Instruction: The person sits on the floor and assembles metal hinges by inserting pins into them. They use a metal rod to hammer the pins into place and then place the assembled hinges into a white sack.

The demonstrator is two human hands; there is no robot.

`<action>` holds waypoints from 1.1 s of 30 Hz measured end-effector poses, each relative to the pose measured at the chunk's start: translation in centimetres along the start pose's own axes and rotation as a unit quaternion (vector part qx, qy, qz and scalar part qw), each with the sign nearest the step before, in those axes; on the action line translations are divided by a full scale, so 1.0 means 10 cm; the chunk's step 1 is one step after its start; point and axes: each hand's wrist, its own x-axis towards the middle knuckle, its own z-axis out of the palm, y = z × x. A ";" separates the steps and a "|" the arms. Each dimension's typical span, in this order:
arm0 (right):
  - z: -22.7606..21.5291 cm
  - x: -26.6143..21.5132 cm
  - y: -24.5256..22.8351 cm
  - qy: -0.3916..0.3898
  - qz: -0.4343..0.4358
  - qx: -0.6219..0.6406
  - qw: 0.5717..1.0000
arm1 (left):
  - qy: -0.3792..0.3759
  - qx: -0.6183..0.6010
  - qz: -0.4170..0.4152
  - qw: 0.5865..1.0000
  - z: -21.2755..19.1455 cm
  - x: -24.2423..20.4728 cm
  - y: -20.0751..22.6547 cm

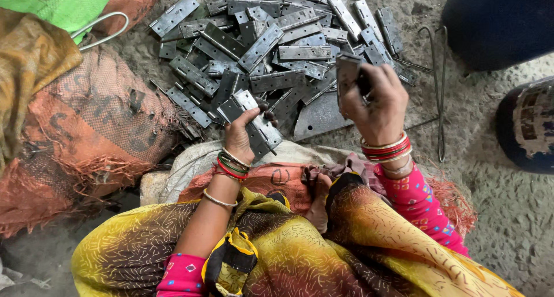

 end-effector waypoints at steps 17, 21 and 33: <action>0.59 -0.96 1.21 -0.184 0.367 0.182 0.894 | 0.079 0.066 -0.006 0.995 -0.03 0.03 -0.05; -0.02 -0.84 1.27 -0.039 0.507 0.370 0.778 | 0.072 0.057 0.010 0.996 -0.10 0.09 -0.10; -2.56 -1.23 0.54 0.300 0.401 0.494 0.710 | -0.135 0.331 0.162 0.920 -0.68 0.26 -0.07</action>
